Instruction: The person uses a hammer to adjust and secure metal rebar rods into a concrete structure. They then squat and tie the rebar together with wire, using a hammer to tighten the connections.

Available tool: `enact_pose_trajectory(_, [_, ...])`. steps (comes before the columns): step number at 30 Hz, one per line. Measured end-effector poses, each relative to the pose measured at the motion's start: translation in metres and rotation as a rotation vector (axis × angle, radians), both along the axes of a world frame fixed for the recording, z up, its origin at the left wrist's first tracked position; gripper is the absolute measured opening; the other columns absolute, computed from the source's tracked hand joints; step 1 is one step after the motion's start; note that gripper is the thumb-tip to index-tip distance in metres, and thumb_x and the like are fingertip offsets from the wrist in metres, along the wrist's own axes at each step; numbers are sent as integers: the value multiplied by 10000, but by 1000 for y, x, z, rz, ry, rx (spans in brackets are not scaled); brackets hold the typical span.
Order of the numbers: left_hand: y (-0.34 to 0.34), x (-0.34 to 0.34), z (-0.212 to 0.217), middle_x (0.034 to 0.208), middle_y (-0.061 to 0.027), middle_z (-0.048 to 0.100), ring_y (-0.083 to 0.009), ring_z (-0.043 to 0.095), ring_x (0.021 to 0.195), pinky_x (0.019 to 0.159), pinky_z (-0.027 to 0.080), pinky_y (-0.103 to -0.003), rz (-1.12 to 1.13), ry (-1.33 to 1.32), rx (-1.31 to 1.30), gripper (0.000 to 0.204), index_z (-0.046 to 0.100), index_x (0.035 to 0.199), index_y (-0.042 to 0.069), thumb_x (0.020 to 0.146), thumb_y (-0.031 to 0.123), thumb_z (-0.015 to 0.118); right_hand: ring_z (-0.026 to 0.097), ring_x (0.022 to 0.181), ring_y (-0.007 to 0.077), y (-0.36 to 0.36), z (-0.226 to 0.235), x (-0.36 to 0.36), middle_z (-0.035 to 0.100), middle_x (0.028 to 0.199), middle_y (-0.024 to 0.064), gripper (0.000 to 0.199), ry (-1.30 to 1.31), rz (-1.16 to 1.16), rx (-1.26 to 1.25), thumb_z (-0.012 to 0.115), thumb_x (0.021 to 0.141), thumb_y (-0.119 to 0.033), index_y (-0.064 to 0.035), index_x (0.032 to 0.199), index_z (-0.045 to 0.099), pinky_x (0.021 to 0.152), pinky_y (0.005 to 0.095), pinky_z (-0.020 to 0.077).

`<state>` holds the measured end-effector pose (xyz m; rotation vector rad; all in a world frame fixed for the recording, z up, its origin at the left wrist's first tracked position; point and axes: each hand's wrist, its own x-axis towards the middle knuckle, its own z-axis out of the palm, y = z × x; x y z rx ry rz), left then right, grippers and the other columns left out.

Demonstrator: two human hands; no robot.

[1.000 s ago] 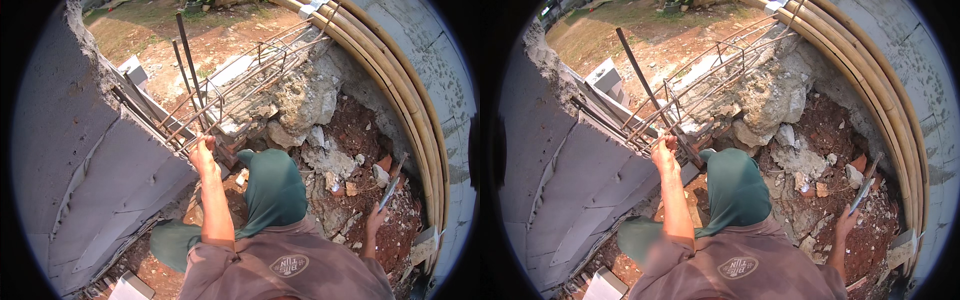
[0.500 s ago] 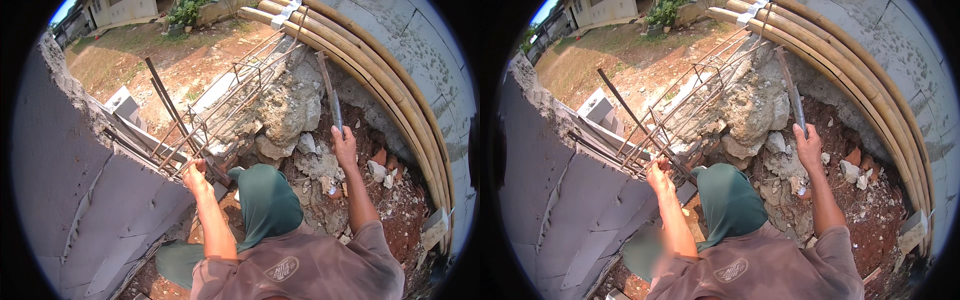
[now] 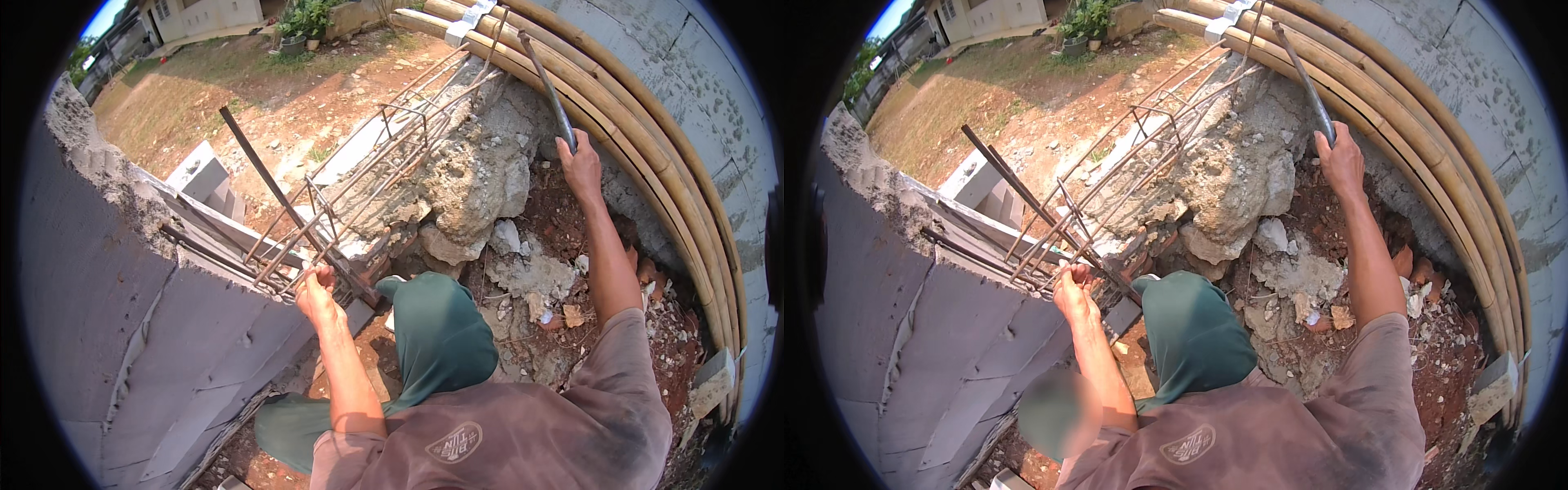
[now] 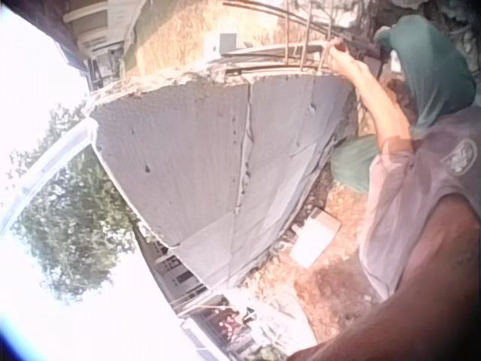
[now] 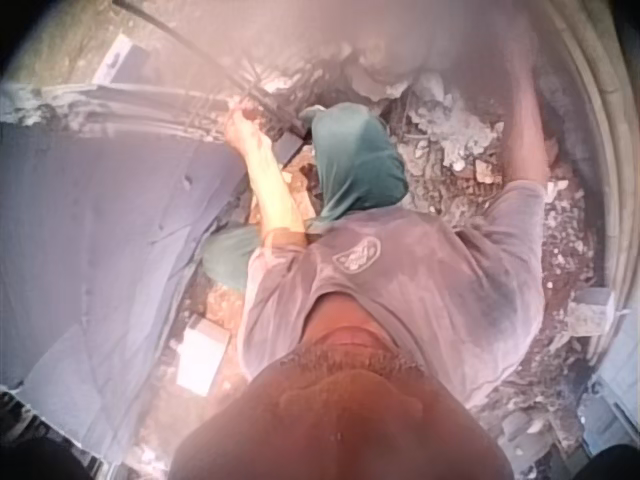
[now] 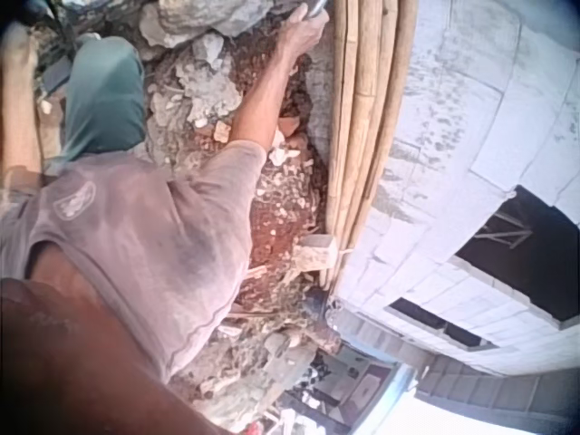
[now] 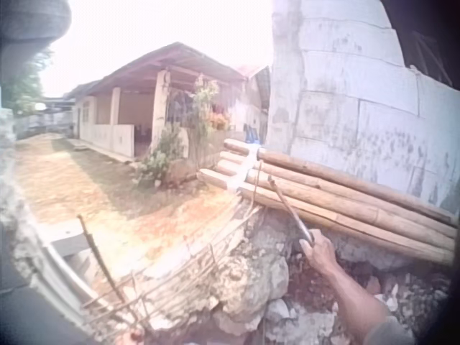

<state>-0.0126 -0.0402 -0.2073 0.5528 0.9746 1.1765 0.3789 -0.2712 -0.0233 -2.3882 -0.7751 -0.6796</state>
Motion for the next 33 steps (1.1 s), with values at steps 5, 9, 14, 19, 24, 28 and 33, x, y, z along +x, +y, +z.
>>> enact_pose_trajectory(5, [-1,1,6,718,-76,646,-171,638,658,606,492,-264,39,11,-36,218,609,795,22,904,211,617,604,866,415,13,23,9,645,894,199,351,25,56,-250,549,891,-358,-134,1161,524,720,502,463])
enact_pose_trajectory(9, [-1,-1,6,702,-73,638,-169,629,642,595,490,-256,39,14,-15,231,609,794,17,894,223,637,607,890,406,3,25,31,653,915,177,351,-45,148,-371,543,896,-346,-173,1201,517,732,508,465])
enact_pose_trajectory(14, [-4,6,14,696,-72,633,-154,617,609,557,479,-238,18,10,-16,250,595,771,24,898,236,634,612,918,373,15,42,15,651,957,177,344,0,57,-163,554,888,-338,-182,1193,523,752,487,471])
enact_pose_trajectory(19, [2,-4,13,659,-68,623,-137,607,582,552,479,-240,47,126,5,270,597,747,13,907,230,619,606,910,385,45,56,-4,642,954,191,335,-11,152,-524,578,870,-317,-169,1170,543,757,488,462])
enact_pose_trajectory(24, [-1,2,-2,653,-70,635,-129,573,633,637,455,-283,-7,391,160,417,663,696,-29,877,348,653,656,896,265,19,30,39,674,987,128,454,-21,159,-286,555,898,-395,-196,1304,520,776,379,476])
enact_pose_trajectory(28, [0,-14,0,716,-98,664,-155,610,687,669,475,-303,-28,480,243,467,682,776,-41,900,403,604,633,987,265,26,24,45,658,1051,142,459,-91,42,-428,553,894,-388,-152,1287,539,835,363,457])
enact_pose_trajectory(33, [-1,-10,-14,845,-110,677,-162,637,746,716,499,-287,-36,360,309,466,686,873,-51,944,382,529,630,965,316,21,24,53,649,1041,184,433,55,216,-422,580,876,-339,-135,1258,554,830,383,462])
